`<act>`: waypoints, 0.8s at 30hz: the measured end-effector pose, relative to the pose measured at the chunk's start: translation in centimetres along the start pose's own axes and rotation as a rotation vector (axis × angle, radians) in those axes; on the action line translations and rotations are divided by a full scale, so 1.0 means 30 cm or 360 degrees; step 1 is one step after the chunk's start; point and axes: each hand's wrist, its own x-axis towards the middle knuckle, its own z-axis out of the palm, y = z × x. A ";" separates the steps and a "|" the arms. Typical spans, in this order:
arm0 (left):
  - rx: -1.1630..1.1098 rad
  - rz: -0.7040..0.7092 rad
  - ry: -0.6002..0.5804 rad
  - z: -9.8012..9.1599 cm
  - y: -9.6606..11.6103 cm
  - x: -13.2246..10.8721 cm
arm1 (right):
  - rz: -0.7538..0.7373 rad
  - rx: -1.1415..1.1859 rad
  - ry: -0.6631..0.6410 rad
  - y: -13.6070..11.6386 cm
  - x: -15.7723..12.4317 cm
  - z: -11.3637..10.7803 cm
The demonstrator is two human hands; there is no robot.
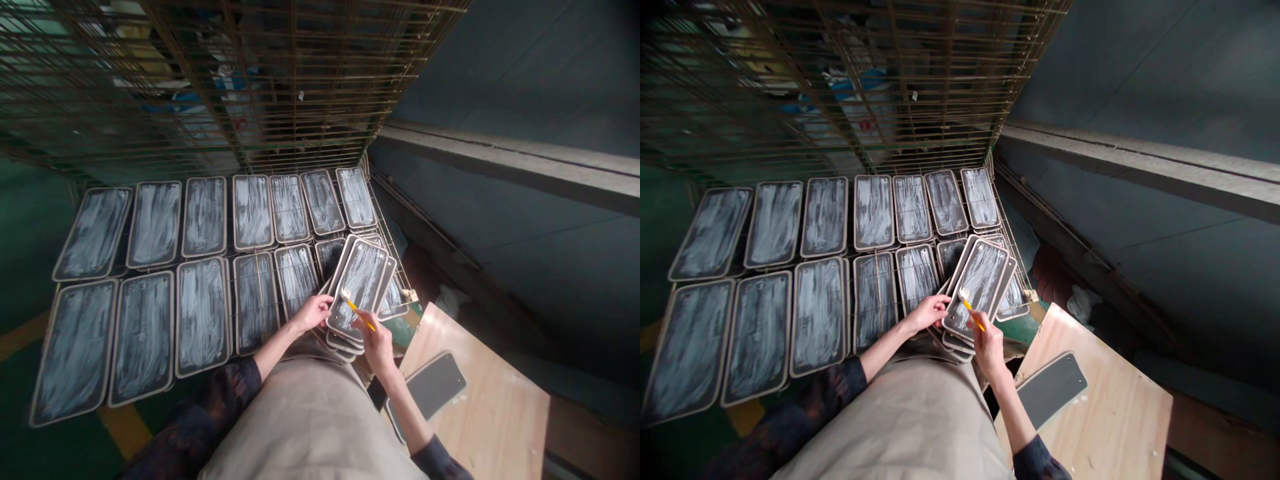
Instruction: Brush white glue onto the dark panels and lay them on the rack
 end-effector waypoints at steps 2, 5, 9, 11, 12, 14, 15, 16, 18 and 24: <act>0.0024 0.0016 -0.0006 0.001 0.002 0.000 | 0.0043 0.0083 0.0008 -0.011 -0.046 0.014; 0.0044 0.0018 -0.0016 -0.001 -0.006 0.004 | 0.0135 0.0228 0.0020 -0.023 -0.097 0.029; 0.0022 0.0011 -0.0003 -0.002 -0.021 0.009 | 0.0283 0.0424 0.0049 -0.042 -0.135 0.038; 0.0017 0.0022 0.0014 0.000 -0.025 0.009 | 0.0364 0.0525 0.0051 -0.050 -0.146 0.036; 0.0016 0.0027 0.0025 0.002 -0.025 0.008 | 0.0408 0.0588 0.0059 -0.051 -0.151 0.032; 0.0021 0.0037 0.0051 0.006 -0.026 0.006 | 0.0498 0.0721 0.0106 -0.047 -0.157 0.019; 0.0025 0.0041 0.0056 0.008 -0.026 0.005 | 0.0538 0.0780 0.0137 -0.039 -0.157 0.009; 0.0030 0.0044 0.0058 0.010 -0.026 0.005 | 0.0569 0.0824 0.0167 -0.029 -0.156 -0.003; 0.0049 0.0042 0.0052 0.013 -0.024 0.007 | 0.0599 0.0839 0.0221 -0.001 -0.143 -0.031; 0.0135 0.0020 0.0058 0.017 -0.022 0.027 | 0.0456 0.0635 0.0523 0.071 -0.023 -0.092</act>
